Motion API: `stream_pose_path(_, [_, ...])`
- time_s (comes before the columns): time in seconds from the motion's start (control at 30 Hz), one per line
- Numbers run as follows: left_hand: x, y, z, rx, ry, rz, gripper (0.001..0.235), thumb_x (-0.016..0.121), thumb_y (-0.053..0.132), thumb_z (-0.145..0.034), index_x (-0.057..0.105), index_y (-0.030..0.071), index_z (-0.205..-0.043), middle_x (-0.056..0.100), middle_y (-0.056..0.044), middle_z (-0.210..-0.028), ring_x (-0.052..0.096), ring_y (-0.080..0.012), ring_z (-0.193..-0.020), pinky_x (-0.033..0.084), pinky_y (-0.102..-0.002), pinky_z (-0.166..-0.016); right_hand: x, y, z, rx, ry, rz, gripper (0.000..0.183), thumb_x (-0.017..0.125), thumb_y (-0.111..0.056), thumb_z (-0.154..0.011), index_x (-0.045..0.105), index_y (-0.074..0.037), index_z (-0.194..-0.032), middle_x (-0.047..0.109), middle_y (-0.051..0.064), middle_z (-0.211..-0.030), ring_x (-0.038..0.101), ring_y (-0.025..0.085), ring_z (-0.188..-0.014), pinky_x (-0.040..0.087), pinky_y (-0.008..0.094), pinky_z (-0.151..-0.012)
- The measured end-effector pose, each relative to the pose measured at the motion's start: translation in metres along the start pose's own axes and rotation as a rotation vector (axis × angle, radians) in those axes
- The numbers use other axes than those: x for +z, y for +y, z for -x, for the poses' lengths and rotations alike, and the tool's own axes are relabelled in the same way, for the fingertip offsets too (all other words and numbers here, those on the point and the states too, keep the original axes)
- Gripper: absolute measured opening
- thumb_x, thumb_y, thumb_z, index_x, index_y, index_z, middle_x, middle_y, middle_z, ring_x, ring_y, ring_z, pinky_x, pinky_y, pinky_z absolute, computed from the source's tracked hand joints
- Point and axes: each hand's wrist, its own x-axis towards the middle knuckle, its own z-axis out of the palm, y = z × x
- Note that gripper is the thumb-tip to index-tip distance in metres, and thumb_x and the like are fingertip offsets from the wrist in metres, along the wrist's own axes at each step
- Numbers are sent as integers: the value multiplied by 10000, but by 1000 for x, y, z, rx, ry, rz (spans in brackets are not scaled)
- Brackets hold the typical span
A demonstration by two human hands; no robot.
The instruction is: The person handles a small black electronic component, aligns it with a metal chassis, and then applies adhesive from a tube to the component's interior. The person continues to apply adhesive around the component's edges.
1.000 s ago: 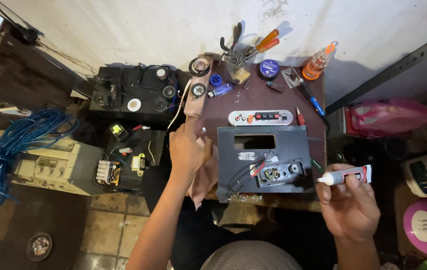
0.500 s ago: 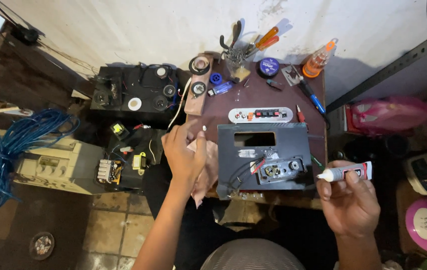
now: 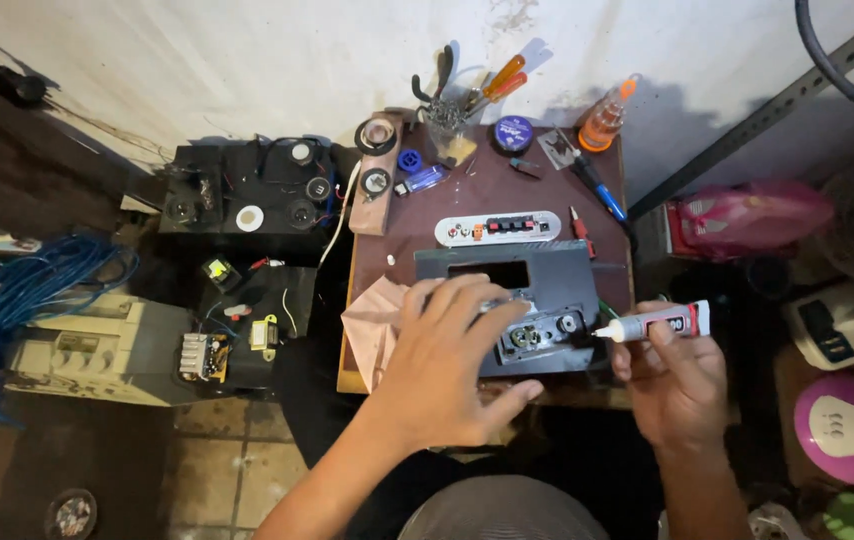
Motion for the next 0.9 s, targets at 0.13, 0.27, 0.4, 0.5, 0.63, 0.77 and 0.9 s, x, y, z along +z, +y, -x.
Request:
stream_pose_path(0.13, [21,-2,5,14,-37,-166,566,822,395,-803,645,20,-1189,607,-151,-1229,529,-371,-1244,356,-534,-1016,-3,1,2,16,2,-2,252,637,-170,-988,645,0,-1174,680,170,-874,603,214,-598,422,267,-494])
stream_pose_path(0.27, [26,-11,6,-3,-61,-285,558,827,403,-809,675,38,-1203,603,-161,-1209,535,-367,-1209,375,-521,-999,-3,0,0,-2,10,-26,236,642,-153,-994,666,10,-1163,693,172,-896,616,223,-597,440,267,-490])
stream_pose_path(0.4, [27,-15,2,-19,-92,-242,523,838,415,-774,699,105,-1170,601,-148,-1219,531,-364,-1202,363,-528,-982,-10,2,2,15,21,-20,239,646,-154,-996,682,6,-1170,693,162,-839,616,217,-598,449,266,-511])
stream_pose_path(0.5, [29,-22,-1,-12,-117,-171,546,881,397,-736,706,81,-1145,604,-139,-1201,535,-345,-1194,354,-522,-1008,-11,2,2,8,13,-6,244,637,-160,-1005,668,0,-1187,690,165,-879,614,220,-604,448,271,-510])
stream_pose_path(0.63, [34,-24,-3,31,-153,-97,542,891,402,-750,705,64,-1130,659,-83,-1143,561,-317,-1214,321,-510,-1028,-21,5,-1,-5,8,-30,286,646,-218,-1014,655,-3,-1202,682,172,-897,608,216,-612,443,271,-511])
stream_pose_path(0.77, [38,-23,-1,46,-76,36,470,866,195,-731,724,21,-1145,694,-132,-965,645,-314,-1093,359,-502,-1062,-31,7,-4,-40,69,-28,333,600,-200,-1010,620,65,-1212,706,237,-964,714,250,-636,577,282,-515])
stream_pose_path(0.9, [41,-24,1,72,8,96,493,889,150,-703,731,30,-1155,704,-122,-922,670,-292,-1013,417,-438,-1021,-30,4,-3,-51,63,-29,335,617,-183,-987,624,85,-1187,713,256,-938,735,267,-666,614,301,-544])
